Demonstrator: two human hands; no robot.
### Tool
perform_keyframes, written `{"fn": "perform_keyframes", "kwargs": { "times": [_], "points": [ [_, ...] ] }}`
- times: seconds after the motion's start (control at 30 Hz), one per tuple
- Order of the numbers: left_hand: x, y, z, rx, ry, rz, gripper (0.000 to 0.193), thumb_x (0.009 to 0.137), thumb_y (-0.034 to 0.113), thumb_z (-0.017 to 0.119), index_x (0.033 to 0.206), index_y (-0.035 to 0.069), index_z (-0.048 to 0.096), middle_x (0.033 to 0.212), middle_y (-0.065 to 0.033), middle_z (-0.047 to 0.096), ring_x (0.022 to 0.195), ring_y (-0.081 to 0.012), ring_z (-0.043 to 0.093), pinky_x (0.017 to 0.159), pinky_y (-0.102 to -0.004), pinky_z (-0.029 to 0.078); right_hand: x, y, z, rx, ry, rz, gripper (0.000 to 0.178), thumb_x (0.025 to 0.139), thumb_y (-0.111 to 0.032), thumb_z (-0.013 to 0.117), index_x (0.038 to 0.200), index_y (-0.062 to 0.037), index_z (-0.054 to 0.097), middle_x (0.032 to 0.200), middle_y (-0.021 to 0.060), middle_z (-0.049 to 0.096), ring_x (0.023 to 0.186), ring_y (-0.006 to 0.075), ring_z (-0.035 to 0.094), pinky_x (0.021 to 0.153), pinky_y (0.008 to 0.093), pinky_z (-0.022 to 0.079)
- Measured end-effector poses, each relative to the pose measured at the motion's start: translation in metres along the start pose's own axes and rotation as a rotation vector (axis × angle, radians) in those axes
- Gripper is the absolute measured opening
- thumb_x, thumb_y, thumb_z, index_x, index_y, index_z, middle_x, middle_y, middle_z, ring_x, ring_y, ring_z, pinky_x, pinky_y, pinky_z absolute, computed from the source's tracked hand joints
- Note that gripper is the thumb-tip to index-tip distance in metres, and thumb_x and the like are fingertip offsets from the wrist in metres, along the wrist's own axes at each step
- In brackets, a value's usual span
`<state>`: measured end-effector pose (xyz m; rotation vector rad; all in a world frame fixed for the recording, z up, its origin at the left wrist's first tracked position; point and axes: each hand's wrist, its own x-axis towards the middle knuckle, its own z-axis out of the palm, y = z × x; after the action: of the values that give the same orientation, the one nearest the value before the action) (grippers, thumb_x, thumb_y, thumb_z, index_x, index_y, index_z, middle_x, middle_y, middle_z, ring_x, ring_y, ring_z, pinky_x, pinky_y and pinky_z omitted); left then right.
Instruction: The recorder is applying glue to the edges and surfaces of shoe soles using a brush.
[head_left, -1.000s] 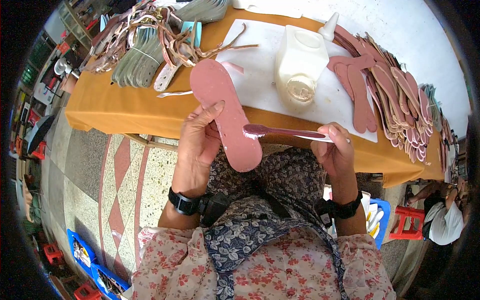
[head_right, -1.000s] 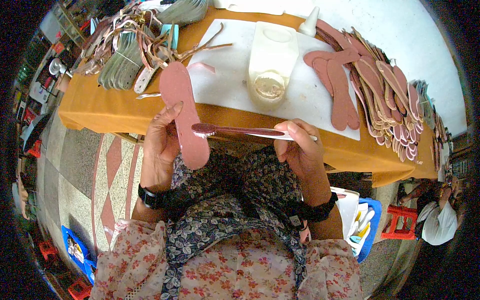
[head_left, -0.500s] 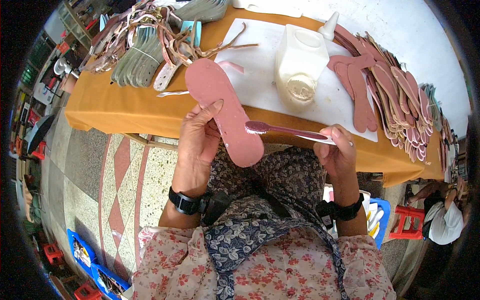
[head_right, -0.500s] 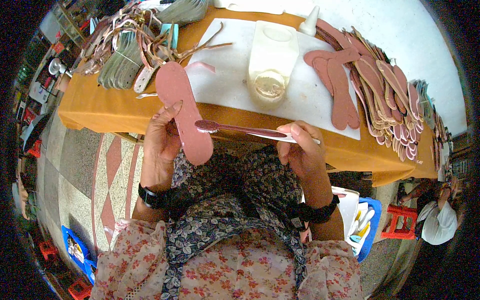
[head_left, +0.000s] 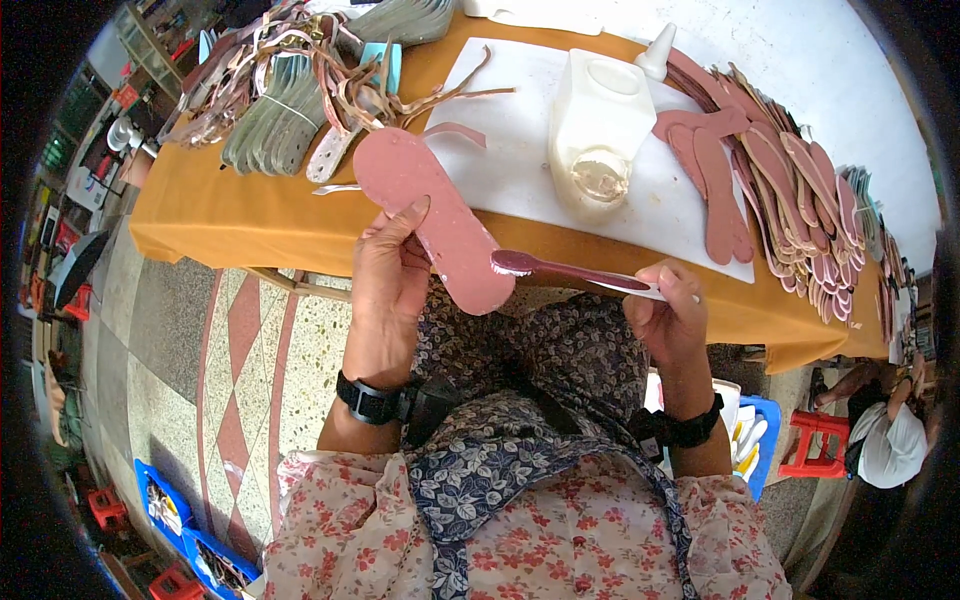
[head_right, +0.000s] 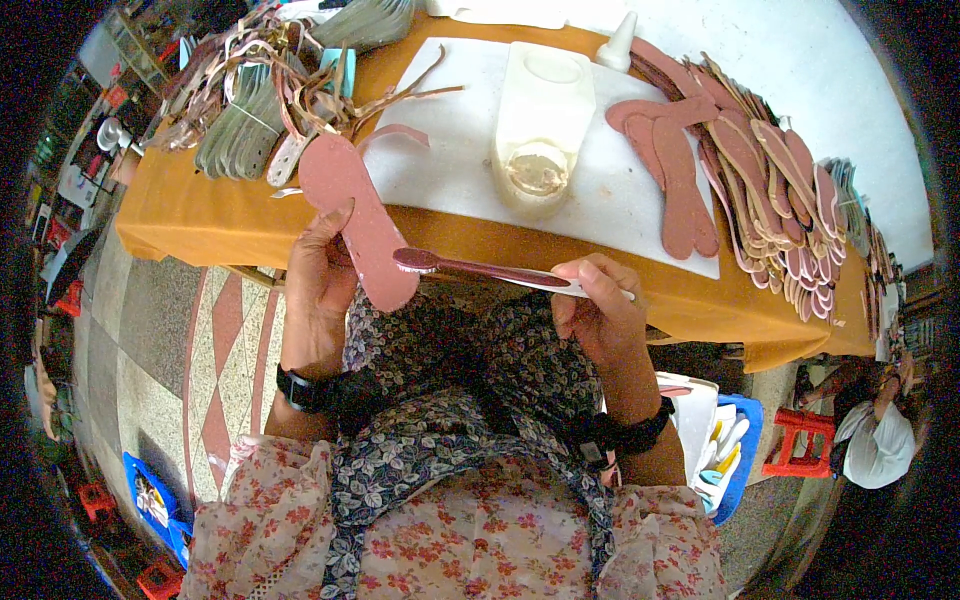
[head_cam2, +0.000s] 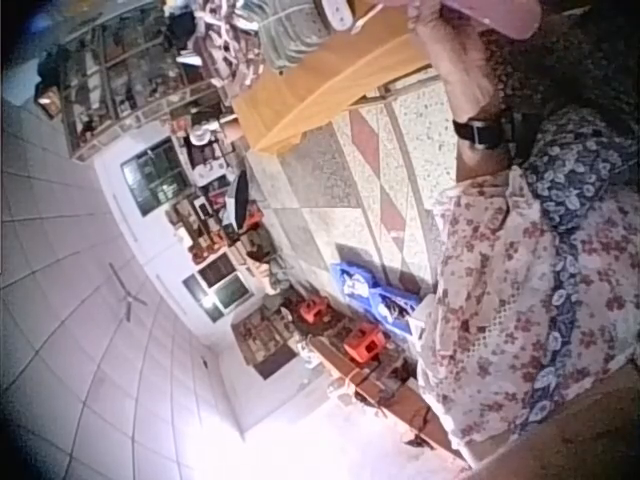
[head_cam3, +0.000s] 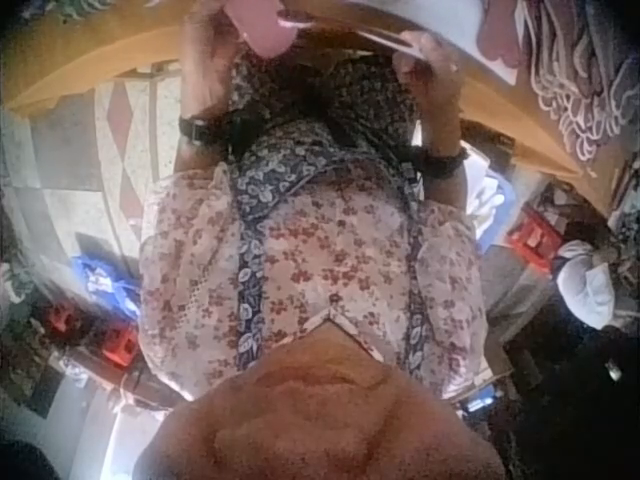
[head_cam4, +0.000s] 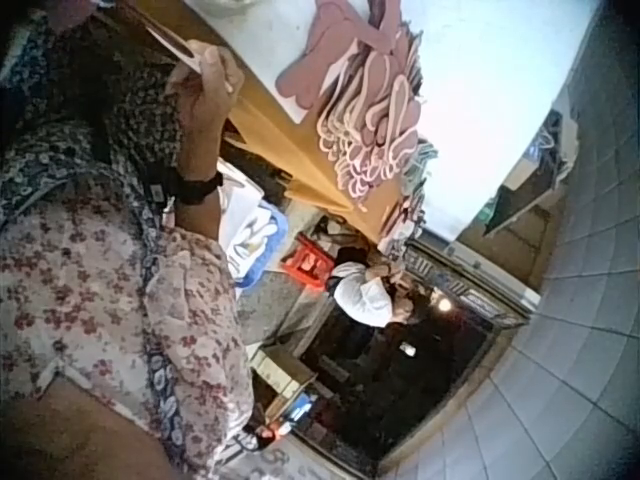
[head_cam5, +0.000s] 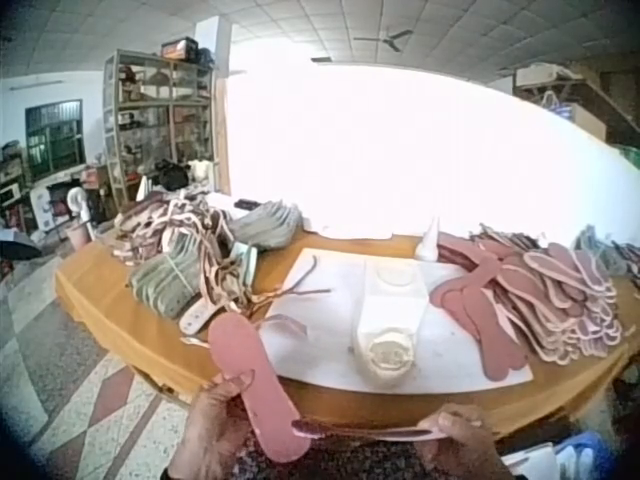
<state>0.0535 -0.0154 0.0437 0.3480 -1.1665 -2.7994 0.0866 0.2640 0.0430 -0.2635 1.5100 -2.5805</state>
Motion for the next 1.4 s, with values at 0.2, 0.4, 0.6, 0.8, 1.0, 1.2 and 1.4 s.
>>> {"fn": "perform_keyframes", "kwargs": {
  "times": [0.2,0.4,0.6,0.8,1.0,1.2,1.4],
  "points": [
    [0.003,-0.001,-0.005,-0.005,0.004,0.021,0.021,0.081,0.009,0.058,0.1,0.001,0.055,0.095,-0.0069,0.06,0.087,-0.0194,0.058,0.08,-0.034,0.047,-0.003,0.002,0.001,0.016,-0.02,-0.004,0.027,0.086,-0.021,0.051,0.088,0.0042,0.06,0.055,0.0109,0.055,0.043,0.0165,0.05,0.037,0.0263,0.041],
    [0.006,-0.001,-0.01,-0.01,-0.011,0.028,0.025,0.082,0.01,0.058,0.104,0.0,0.053,0.096,-0.0078,0.059,0.089,-0.0195,0.058,0.081,-0.0348,0.046,-0.004,0.004,0.003,0.006,-0.027,-0.015,0.026,0.086,-0.02,0.05,0.088,0.0045,0.06,0.055,0.0106,0.054,0.043,0.0167,0.05,0.037,0.0266,0.04],
    [0.01,-0.003,-0.009,-0.066,0.029,0.044,0.013,0.081,0.004,0.057,0.094,0.001,0.058,0.087,-0.0054,0.063,0.076,-0.0138,0.061,0.072,-0.0269,0.049,-0.008,0.004,0.002,-0.031,-0.031,-0.02,0.027,0.086,-0.02,0.049,0.088,0.0043,0.059,0.055,0.0107,0.054,0.043,0.0171,0.05,0.038,0.0268,0.04],
    [0.008,0.006,-0.016,-0.054,0.057,0.161,0.018,0.079,0.003,0.06,0.097,0.002,0.059,0.09,-0.0053,0.063,0.079,-0.0125,0.061,0.07,-0.024,0.05,-0.007,-0.018,0.005,-0.096,0.172,-0.176,0.027,0.087,-0.024,0.049,0.085,0.0009,0.059,0.054,0.0078,0.05,0.044,0.0162,0.049,0.042,0.0259,0.041],
    [0.004,0.012,-0.023,0.007,0.059,0.191,0.025,0.08,0.006,0.059,0.105,0.0,0.054,0.096,-0.0072,0.06,0.087,-0.0164,0.059,0.078,-0.0292,0.048,-0.007,-0.036,0.0,-0.637,0.343,-0.267,0.016,0.083,-0.012,0.059,0.089,0.0016,0.062,0.067,0.0064,0.06,0.057,0.0106,0.056,0.053,0.0211,0.046],
    [0.005,0.013,-0.034,0.027,0.088,0.188,0.029,0.081,0.009,0.058,0.108,-0.001,0.051,0.1,-0.0076,0.058,0.093,-0.0187,0.056,0.084,-0.0327,0.046,0.001,-0.024,0.008,-1.015,0.264,-0.437,0.019,0.076,-0.008,0.066,0.092,0.0004,0.062,0.077,0.0107,0.064,0.064,0.0152,0.062,0.059,0.0246,0.049],
    [0.006,0.014,-0.041,-0.063,0.139,0.173,0.022,0.081,0.002,0.057,0.103,-0.001,0.056,0.095,-0.0065,0.061,0.086,-0.0144,0.06,0.077,-0.0268,0.05,0.017,-0.025,0.022,-1.3,0.111,-0.669,0.021,0.072,-0.011,0.07,0.088,-0.0007,0.062,0.075,0.0141,0.063,0.062,0.0248,0.063,0.054,0.029,0.049]
  ]
}}
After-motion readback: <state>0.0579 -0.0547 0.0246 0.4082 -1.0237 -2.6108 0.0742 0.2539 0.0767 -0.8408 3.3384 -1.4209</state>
